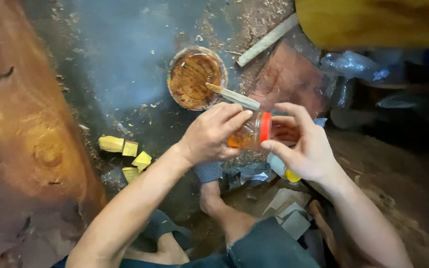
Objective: Mixing together wood glue or resin and hardener in a workshop setting.
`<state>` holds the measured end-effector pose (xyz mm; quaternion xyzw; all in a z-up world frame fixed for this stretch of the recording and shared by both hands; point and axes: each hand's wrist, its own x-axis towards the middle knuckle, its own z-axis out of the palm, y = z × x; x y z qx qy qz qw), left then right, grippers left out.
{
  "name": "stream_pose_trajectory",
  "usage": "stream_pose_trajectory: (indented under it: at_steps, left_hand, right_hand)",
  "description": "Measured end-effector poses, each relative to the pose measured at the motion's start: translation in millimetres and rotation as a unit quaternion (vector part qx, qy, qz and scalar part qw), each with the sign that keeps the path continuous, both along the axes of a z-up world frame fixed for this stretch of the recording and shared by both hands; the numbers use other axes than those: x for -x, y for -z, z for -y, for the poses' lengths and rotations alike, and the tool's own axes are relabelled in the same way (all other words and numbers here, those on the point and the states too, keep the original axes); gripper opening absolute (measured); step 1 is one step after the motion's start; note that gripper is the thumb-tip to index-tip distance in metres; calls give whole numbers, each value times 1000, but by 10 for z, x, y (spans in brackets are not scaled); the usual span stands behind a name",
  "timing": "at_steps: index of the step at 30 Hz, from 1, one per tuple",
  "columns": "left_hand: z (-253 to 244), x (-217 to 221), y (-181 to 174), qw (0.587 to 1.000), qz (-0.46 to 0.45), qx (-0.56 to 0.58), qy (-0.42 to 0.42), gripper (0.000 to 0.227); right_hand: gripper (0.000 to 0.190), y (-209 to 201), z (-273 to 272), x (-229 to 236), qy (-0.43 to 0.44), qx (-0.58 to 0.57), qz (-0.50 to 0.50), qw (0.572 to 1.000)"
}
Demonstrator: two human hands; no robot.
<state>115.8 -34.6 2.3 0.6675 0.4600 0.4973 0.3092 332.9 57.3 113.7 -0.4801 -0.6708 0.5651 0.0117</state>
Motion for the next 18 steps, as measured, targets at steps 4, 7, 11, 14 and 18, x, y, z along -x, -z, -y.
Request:
stream_pose_trajectory:
  at_steps: [4,7,11,14,18]
  left_hand:
    - [-50,-491,313,999,-16,-37,-19,80]
    - [-48,-771,353,998,-17,-16,-53,84]
    - [190,-670,491,979,31,112,-166,64]
    - [611,-219,1081,907,119,257,-313,31]
    - [787,723,1864,731,375,439,-363,46]
  right_hand:
    - [75,174,5,-262,109,46,35,992]
    - [79,335,-9,-482,130,-10,128,983]
    - [89,943,-159,-1140,90,-193,324,922]
    - [96,1410,-214,-1568,91,-239,394,883]
    - [99,1406,-182,-1460,72,-285,399,869]
